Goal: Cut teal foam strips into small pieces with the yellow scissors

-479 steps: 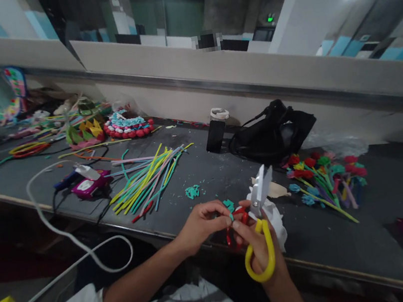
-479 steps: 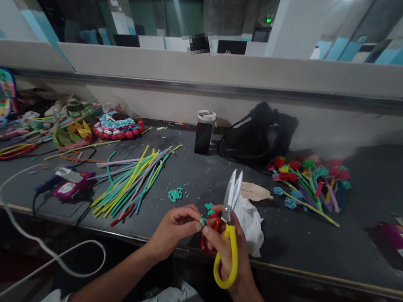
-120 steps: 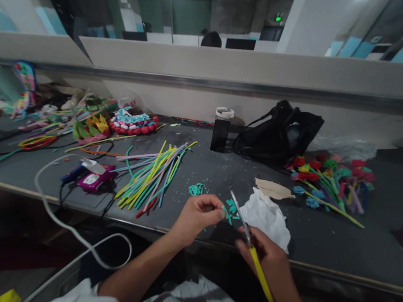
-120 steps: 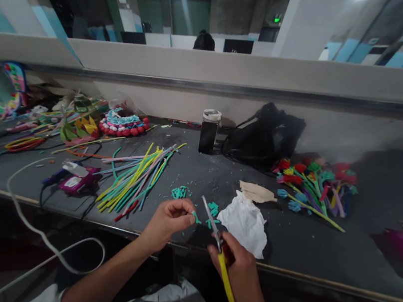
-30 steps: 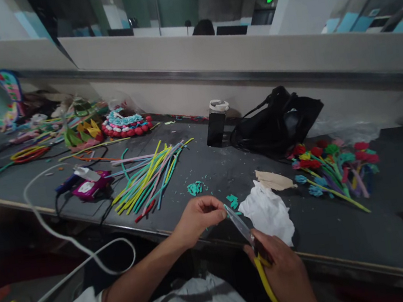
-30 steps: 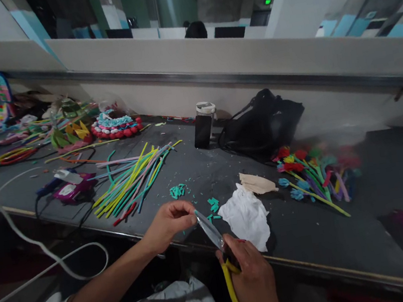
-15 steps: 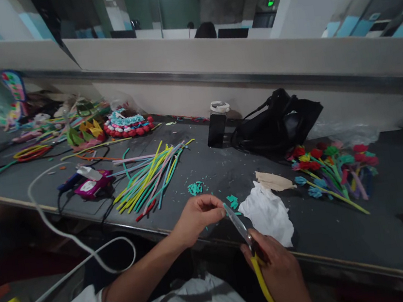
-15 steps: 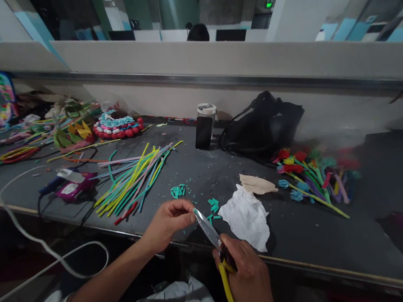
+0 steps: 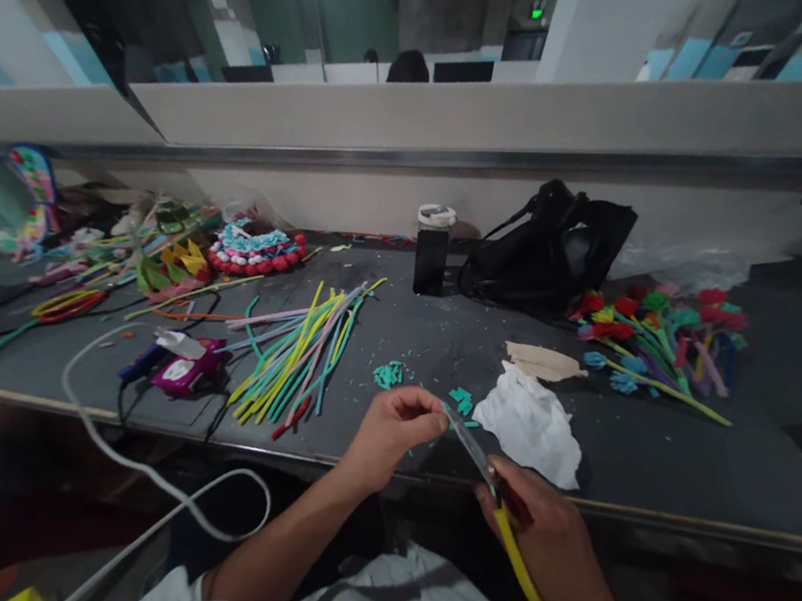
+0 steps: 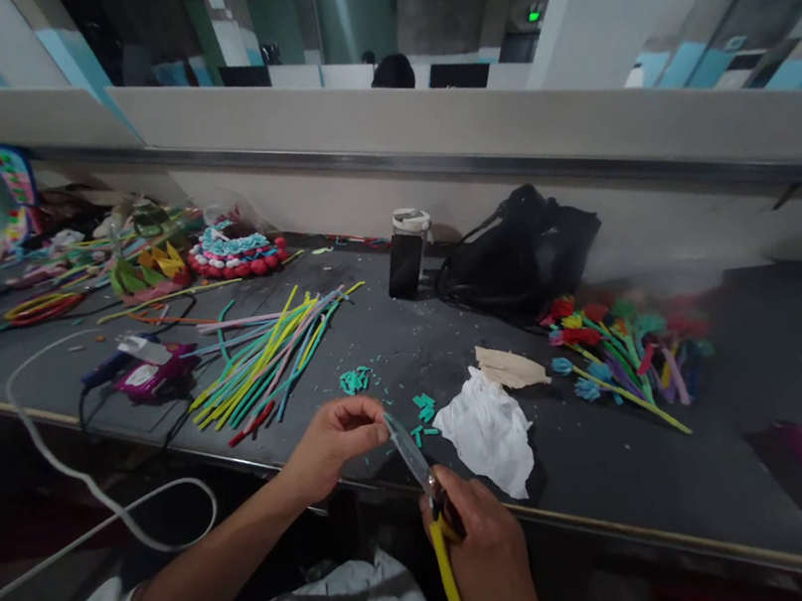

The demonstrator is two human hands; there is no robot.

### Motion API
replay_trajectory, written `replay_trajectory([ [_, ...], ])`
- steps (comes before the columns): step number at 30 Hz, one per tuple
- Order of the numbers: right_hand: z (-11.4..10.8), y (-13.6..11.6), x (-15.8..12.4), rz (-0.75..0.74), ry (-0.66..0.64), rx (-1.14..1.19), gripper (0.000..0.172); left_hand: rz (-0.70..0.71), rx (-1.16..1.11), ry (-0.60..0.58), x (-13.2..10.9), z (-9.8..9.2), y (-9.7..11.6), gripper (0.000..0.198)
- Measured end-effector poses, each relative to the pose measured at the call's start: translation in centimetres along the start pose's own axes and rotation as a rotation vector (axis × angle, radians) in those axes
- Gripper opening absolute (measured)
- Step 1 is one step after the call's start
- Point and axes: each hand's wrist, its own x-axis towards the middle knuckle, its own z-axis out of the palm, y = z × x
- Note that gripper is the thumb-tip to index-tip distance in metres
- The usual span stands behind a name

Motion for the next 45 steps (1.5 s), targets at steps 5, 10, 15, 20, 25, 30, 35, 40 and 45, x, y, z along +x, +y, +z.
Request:
replay_trajectory([
  [5, -0.5, -0.4, 0.2, 0.059, -0.067, 0.061, 0.021, 0.001, 0.006, 0.011, 0.0, -0.1, -0.2, 0.019],
  [10, -0.5, -1.2, 1.0, 0.211, -0.056, 0.293, 0.028, 0.039, 0.010, -0.030, -0.1, -0.1, -0.3, 0.019],
  [15, -0.6, -2.7, 3.0, 0.508, -0.119, 0.837, 0.051, 0.090, -0.003, -0.111, -0.3, 0.3, -0.2, 0.020],
  [20, -0.2, -3.4, 4.6, 0.515, -0.050, 1.085, 0.052, 0.132, 0.027, -0.193, -0.4, 0.1, -0.5, 0.018],
  [25, 0.0, -3.8, 5.1, 0.500, -0.019, 1.085, 0.050, 0.175, 0.074, -0.227, -0.5, -0.1, -0.7, 0.017],
  [30, 0.0, -3.9, 5.0, 0.341, 0.124, 0.792, 0.039, 0.073, 0.022, -0.145, -0.5, 0.4, -1.4, 0.016],
  [35, 0.4, -3.1, 4.6, 0.094, 0.342, 0.290, 0.024, -0.045, -0.044, -0.005, -0.4, 1.5, -2.3, 0.018],
  [40, -0.1, -2.6, 4.2, -0.138, 0.232, 0.130, 0.035, -0.025, -0.034, -0.011, -0.2, 1.5, -2.4, 0.017],
  [45, -0.3, -2.7, 4.1, -0.205, 0.224, 0.048, 0.037, -0.026, -0.008, -0.053, -0.1, 1.0, -2.2, 0.014],
])
